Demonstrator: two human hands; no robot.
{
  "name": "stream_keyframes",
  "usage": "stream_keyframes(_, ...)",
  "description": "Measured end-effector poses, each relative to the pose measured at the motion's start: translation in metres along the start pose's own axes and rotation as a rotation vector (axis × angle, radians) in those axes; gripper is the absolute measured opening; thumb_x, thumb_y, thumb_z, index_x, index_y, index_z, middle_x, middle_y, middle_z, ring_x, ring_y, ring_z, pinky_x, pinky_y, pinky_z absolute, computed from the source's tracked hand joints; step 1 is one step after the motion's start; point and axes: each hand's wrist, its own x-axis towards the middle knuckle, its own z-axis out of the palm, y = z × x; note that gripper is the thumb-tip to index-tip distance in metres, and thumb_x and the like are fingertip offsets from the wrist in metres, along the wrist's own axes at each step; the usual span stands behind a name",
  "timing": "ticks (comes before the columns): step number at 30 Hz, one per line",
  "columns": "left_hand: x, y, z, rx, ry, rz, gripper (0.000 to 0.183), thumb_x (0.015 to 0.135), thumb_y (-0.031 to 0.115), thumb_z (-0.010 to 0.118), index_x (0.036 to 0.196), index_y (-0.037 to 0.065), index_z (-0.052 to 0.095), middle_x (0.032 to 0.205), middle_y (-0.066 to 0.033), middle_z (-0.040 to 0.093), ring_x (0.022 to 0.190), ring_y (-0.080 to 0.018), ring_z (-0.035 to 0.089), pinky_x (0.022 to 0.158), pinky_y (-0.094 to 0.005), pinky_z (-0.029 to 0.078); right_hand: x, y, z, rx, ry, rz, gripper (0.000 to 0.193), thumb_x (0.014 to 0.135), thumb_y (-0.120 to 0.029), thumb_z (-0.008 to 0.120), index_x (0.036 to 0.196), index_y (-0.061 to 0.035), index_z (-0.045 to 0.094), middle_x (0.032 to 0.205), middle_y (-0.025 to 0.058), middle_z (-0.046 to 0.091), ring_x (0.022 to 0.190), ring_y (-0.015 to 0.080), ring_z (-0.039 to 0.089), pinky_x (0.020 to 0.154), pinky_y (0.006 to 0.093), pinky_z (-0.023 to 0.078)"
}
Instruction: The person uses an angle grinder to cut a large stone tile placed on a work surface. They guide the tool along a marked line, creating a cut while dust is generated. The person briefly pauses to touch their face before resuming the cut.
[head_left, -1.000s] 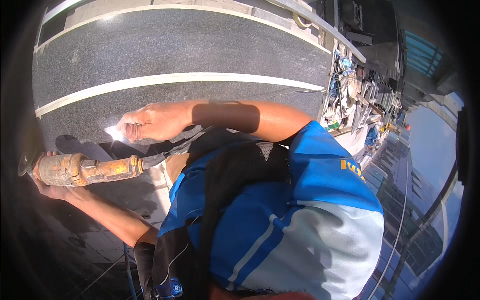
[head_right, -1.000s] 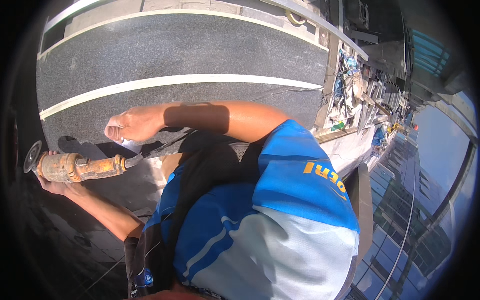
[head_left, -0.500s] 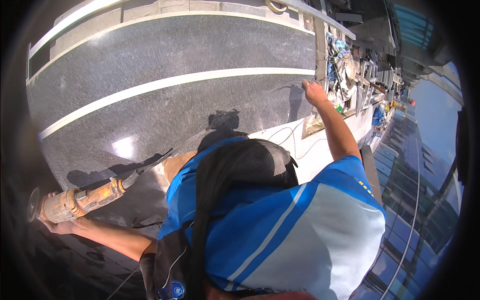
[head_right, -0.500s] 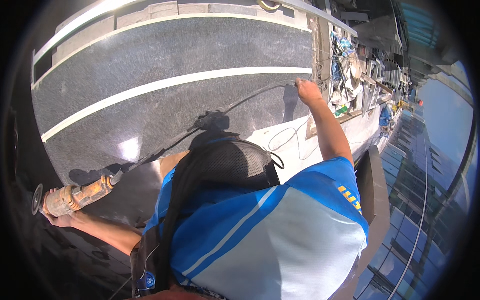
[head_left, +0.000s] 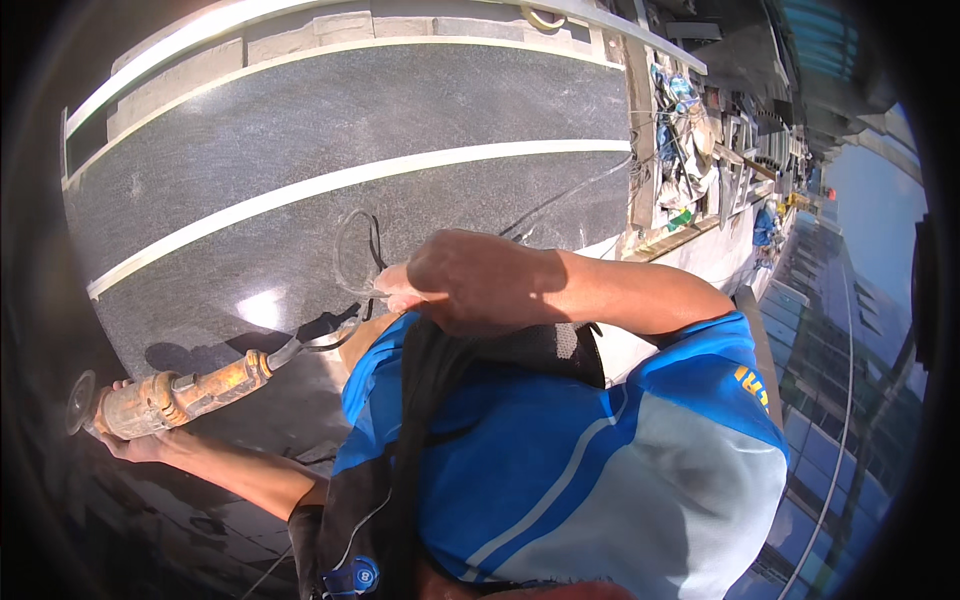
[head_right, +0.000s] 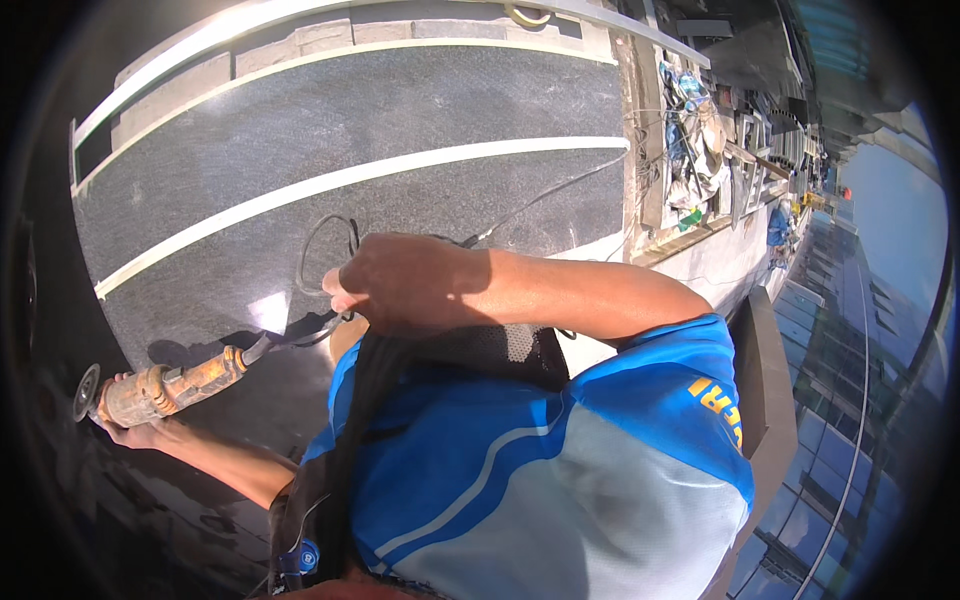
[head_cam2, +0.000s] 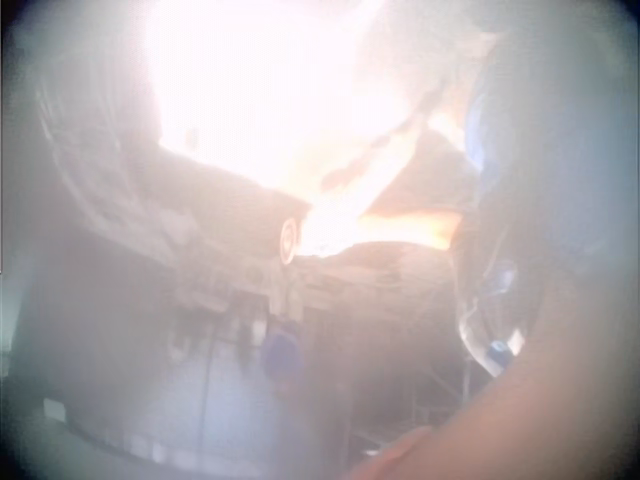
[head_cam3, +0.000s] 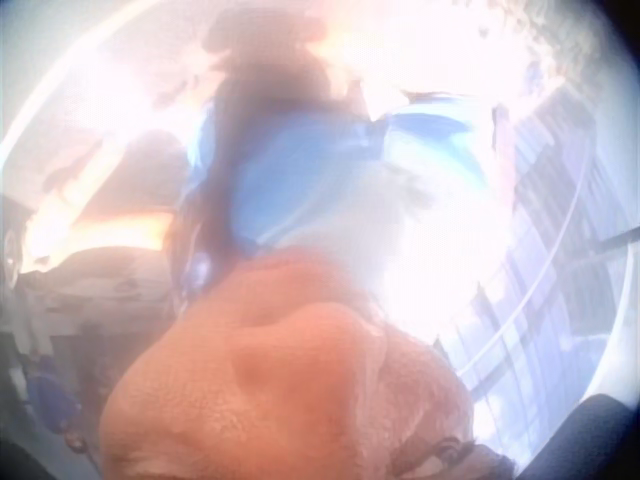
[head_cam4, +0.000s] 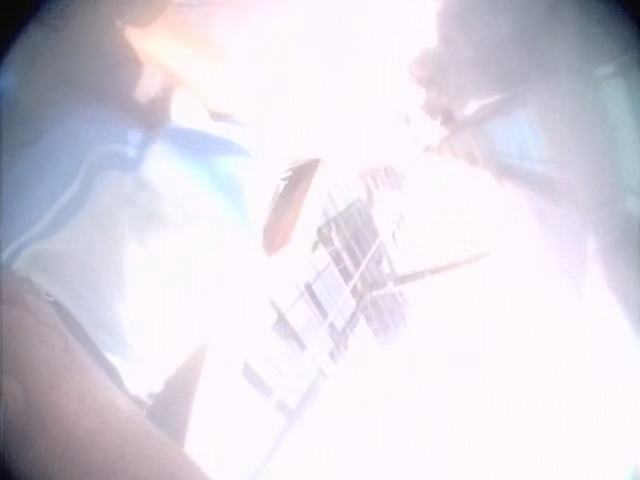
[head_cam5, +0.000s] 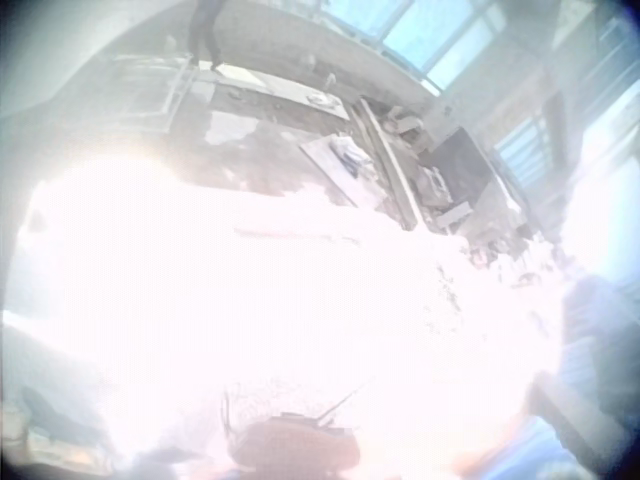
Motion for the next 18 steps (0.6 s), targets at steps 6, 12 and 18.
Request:
stream_keyframes(6, -0.021, 0.006, -0.005, -0.042, 0.027, -0.035, 0.075, 0.088, 0.052, 0.062, 0.134, -0.007, 0.053, 0.119, -0.0309, 0.063, 0.108, -0.0427, 0.065, 0.097, -0.0537, 0.053, 0.075, 0.133, 0.028, 0.279, -0.46, 0.33, 0.027, 0.093, -0.023, 0.057, 0.103, -0.0044, 0.073, 0.091, 0.0158, 0.075, 0.086, 0.0293, 0.072, 0.075, 0.0406, 0.055)
stream_keyframes(12, -0.039, -0.003, 0.031, 0.028, 0.206, 0.174, 0.058, 0.093, 0.049, 0.058, 0.128, 0.002, 0.059, 0.113, -0.023, 0.067, 0.096, -0.0397, 0.068, 0.085, -0.0515, 0.058, 0.036, 0.204, 0.068, -0.674, -0.477, 0.42, 0.022, 0.09, -0.009, 0.056, 0.093, 0.0018, 0.074, 0.094, 0.0273, 0.073, 0.092, 0.0423, 0.073, 0.08, 0.0489, 0.06)
stream_keyframes(18, -0.035, -0.014, 0.038, 0.039, 0.365, 0.13, 0.062, 0.093, 0.053, 0.052, 0.126, 0.001, 0.057, 0.104, -0.0258, 0.067, 0.092, -0.0395, 0.068, 0.081, -0.052, 0.059, 0.002, 0.231, 0.069, -0.751, -0.529, 0.362, 0.021, 0.087, -0.014, 0.064, 0.095, 0.0018, 0.075, 0.097, 0.0263, 0.073, 0.094, 0.0412, 0.073, 0.082, 0.0478, 0.06)
